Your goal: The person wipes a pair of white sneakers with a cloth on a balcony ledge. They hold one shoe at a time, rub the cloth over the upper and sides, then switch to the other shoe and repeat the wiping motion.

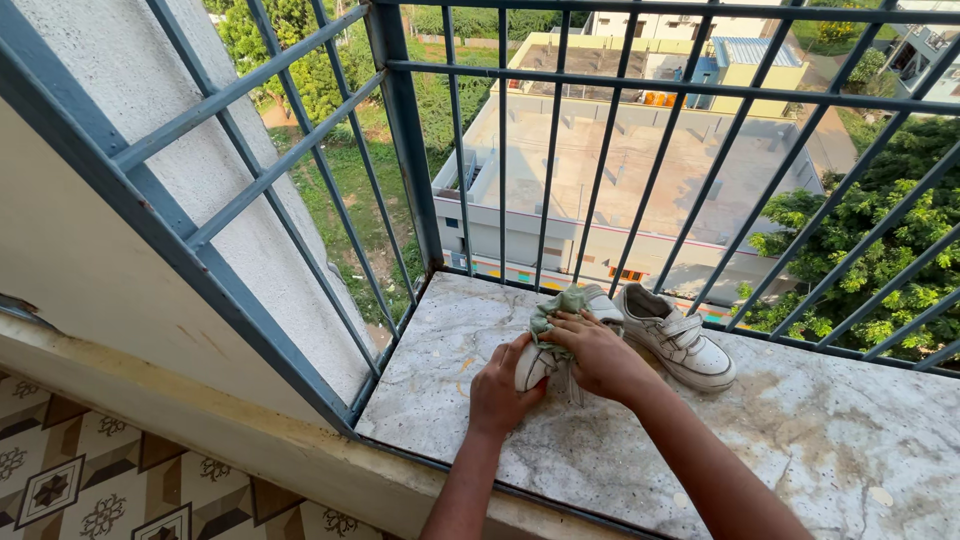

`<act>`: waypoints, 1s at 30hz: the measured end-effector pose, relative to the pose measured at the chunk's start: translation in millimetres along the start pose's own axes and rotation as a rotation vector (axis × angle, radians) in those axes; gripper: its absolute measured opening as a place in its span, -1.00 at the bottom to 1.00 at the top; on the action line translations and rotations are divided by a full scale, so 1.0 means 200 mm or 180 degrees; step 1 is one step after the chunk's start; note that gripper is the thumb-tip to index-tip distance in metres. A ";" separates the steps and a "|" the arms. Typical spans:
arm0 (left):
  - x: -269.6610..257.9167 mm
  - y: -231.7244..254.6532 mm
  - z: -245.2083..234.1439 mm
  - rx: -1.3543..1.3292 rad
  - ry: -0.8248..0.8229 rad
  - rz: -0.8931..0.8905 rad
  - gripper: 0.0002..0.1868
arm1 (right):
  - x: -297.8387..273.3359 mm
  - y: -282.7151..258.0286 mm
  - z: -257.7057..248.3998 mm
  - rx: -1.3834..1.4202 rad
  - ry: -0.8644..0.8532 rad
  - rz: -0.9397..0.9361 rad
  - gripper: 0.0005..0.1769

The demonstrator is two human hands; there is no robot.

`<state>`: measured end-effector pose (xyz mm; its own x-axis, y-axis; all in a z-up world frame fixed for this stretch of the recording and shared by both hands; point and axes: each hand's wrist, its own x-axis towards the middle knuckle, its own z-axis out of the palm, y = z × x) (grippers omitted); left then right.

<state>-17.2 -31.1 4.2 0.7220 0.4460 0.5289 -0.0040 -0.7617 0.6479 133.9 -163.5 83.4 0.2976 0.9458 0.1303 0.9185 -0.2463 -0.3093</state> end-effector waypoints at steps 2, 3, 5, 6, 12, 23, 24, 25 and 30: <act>0.00 0.00 0.01 -0.0033 0.0058 -0.0056 -0.23 | -0.03 -0.03 0.00 0.0116 -0.0012 -0.0114 -0.38; 0.00 0.00 0.01 -0.0046 0.0095 -0.0082 -0.24 | -0.04 -0.04 -0.01 0.0191 -0.0037 -0.0139 -0.34; -0.01 0.00 0.01 0.0033 0.0075 0.0089 -0.25 | -0.06 -0.03 -0.03 0.0287 -0.0164 0.0108 -0.37; -0.01 0.01 0.00 0.0070 0.0066 0.0180 -0.26 | -0.06 0.01 -0.07 0.0294 -0.0262 0.0378 -0.43; -0.01 0.01 0.01 0.0250 0.0022 0.0523 -0.19 | -0.05 0.33 -0.16 0.0274 0.0619 0.1121 -0.64; 0.01 0.00 0.01 -0.0194 0.0129 0.0219 -0.08 | 0.22 0.25 -0.12 0.4454 0.2008 0.1308 -0.66; 0.01 0.00 0.01 -0.0233 0.0126 0.0221 -0.07 | 0.25 0.22 -0.08 0.3984 0.1703 0.1334 -0.66; 0.01 -0.01 0.01 -0.0233 0.0123 0.0192 -0.08 | 0.25 0.19 -0.04 0.3512 0.1402 0.1350 -0.66; 0.00 -0.02 0.03 -0.0007 0.0123 -0.0003 -0.11 | 0.11 -0.01 0.08 0.0222 0.0227 0.0833 -0.28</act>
<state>-13.3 -30.3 -1.7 0.6949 0.4644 0.5490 -0.0051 -0.7603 0.6495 134.7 -139.3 70.8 0.5421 0.8340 0.1027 0.7886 -0.4628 -0.4050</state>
